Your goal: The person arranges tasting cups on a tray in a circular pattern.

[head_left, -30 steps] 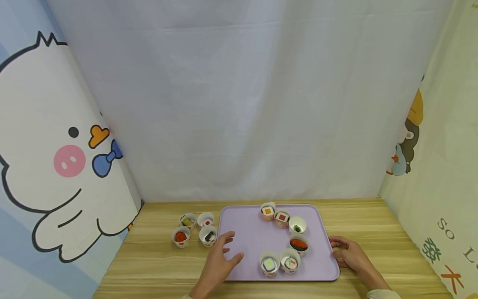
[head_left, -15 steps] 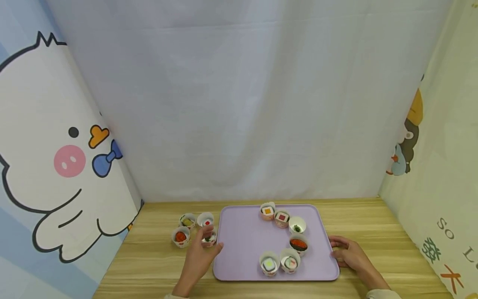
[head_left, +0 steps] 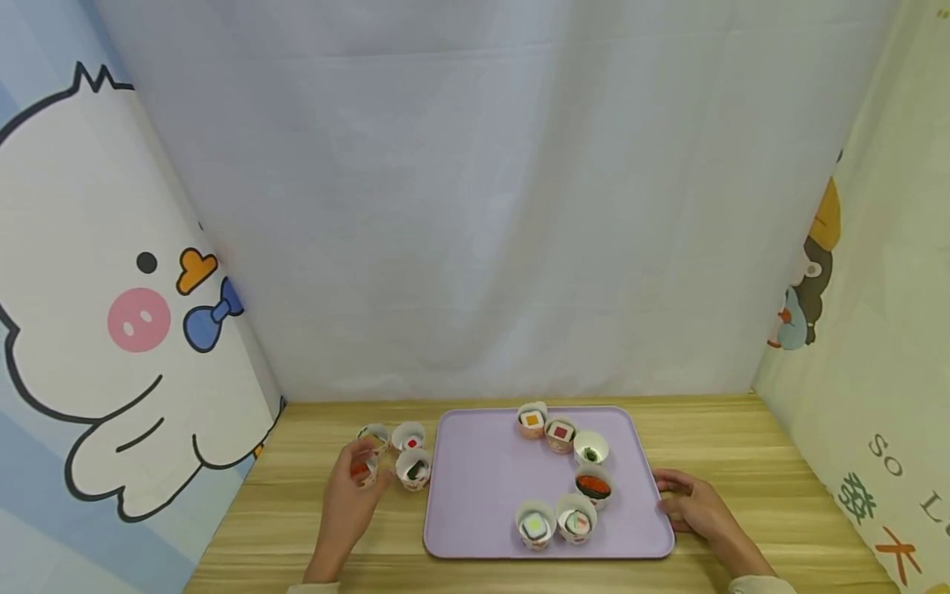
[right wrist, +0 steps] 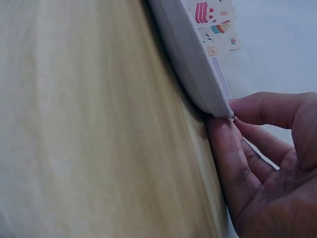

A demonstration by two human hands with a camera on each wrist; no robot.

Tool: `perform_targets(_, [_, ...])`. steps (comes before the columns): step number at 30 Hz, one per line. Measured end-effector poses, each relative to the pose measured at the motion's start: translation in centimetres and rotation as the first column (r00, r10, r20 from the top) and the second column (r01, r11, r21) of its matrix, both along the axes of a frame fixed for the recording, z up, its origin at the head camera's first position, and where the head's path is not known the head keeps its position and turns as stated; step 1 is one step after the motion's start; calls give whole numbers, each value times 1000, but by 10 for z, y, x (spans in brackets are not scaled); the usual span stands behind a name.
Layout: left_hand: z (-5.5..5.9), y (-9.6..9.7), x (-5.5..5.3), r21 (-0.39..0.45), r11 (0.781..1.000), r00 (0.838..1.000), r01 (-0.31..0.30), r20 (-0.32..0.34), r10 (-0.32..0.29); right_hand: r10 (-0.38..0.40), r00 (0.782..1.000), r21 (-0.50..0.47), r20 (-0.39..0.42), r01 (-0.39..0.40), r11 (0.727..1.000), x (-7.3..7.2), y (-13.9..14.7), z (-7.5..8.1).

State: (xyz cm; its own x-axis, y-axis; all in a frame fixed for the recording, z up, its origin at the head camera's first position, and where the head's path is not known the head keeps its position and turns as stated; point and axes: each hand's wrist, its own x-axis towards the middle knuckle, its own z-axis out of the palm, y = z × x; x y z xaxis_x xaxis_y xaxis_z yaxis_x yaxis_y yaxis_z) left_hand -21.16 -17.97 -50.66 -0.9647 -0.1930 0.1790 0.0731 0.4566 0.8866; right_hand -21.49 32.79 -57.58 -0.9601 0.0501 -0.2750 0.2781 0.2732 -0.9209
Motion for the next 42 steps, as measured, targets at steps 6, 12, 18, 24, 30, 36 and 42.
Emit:
perform_targets(6, [0, -12, -2, 18, 999, 1000, -26, -7, 26, 13, 1000, -15, -3, -13, 1000, 1, 1, 1])
perform_targets(12, [-3, -20, -5, -35, 997, 997, -73, -27, 72, 7, 1000, -17, -6, -7, 1000, 1, 1, 0])
perform_targets(18, [-9, -29, -11, -33, 997, 998, -70, -6, 70, -9, 1000, -22, 6, 9, 1000, 2, -1, 0])
perform_targets(24, [-19, -38, -17, 2, 999, 995, -34, 97, 34, 6, 1000, -14, -7, -6, 1000, 2, 0, 2])
perform_targets(30, [-33, -43, -23, -1, 1000, 986, -20, 165, 20, -1, 1000, -11, 5, 1, 1000, 2, -1, 2])
perform_targets(36, [-44, -44, -29, -14, 1000, 981, -25, 191, 27, -11, 1000, -6, 6, 11, 1000, 1, -1, 2])
perform_targets(42, [-45, -44, -33, 4, 999, 981, -45, 191, 44, -18, 1000, 14, 3, 18, 1000, 1, -2, 2])
